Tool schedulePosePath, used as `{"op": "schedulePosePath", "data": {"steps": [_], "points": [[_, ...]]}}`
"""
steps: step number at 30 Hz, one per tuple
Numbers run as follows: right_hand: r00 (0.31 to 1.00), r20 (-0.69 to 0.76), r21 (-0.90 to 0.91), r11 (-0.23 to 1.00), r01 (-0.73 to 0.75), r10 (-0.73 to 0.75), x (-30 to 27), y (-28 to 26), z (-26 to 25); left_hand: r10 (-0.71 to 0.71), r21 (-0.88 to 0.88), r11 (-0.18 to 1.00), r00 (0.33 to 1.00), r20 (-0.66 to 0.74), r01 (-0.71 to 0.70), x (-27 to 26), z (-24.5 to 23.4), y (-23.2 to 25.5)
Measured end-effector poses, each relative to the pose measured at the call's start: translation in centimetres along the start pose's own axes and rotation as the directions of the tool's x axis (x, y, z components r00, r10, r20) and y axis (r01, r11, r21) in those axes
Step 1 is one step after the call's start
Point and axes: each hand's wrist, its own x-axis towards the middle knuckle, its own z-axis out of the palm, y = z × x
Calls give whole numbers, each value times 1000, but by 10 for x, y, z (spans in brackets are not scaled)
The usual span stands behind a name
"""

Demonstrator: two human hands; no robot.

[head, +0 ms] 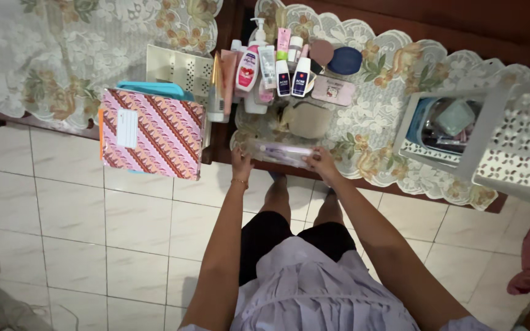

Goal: The person assembles a white plastic storage shelf by inserting vertical support poles into the corner holes of two perforated trays. The person first places several small cosmetic items on a nearby table, then connects the trays with the poles to form a two-tiered unit.

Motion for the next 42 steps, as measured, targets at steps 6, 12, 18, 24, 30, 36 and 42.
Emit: {"op": "schedulePosePath", "data": {"steps": [6,12,18,24,30,36,42], "points": [[996,-94,-57,998,-19,14,16,18,23,-17,48,999,999,40,15,28,-6,-8],[975,-197,-198,978,66,-106,33,22,28,107,161,978,981,160,-133,37,0,-15],[958,-261,-251,967,52,-119,38,24,34,-51,236,971,996,71,33,37,4,-13],[986,-151,-99,991,-92,76,32,27,28,-111,214,972,991,70,93,31,13,-10],[995,2,-77,992,-97,98,21,23,-2,-130,151,980,992,7,127,10,32,-9],[994,-40,-33,994,-102,100,-5,16,-52,86,418,907,949,-303,52,-29,95,-15],[979,-140,27,989,-146,148,-58,34,-118,35,382,924,999,-5,-31,-84,176,-37]]}}
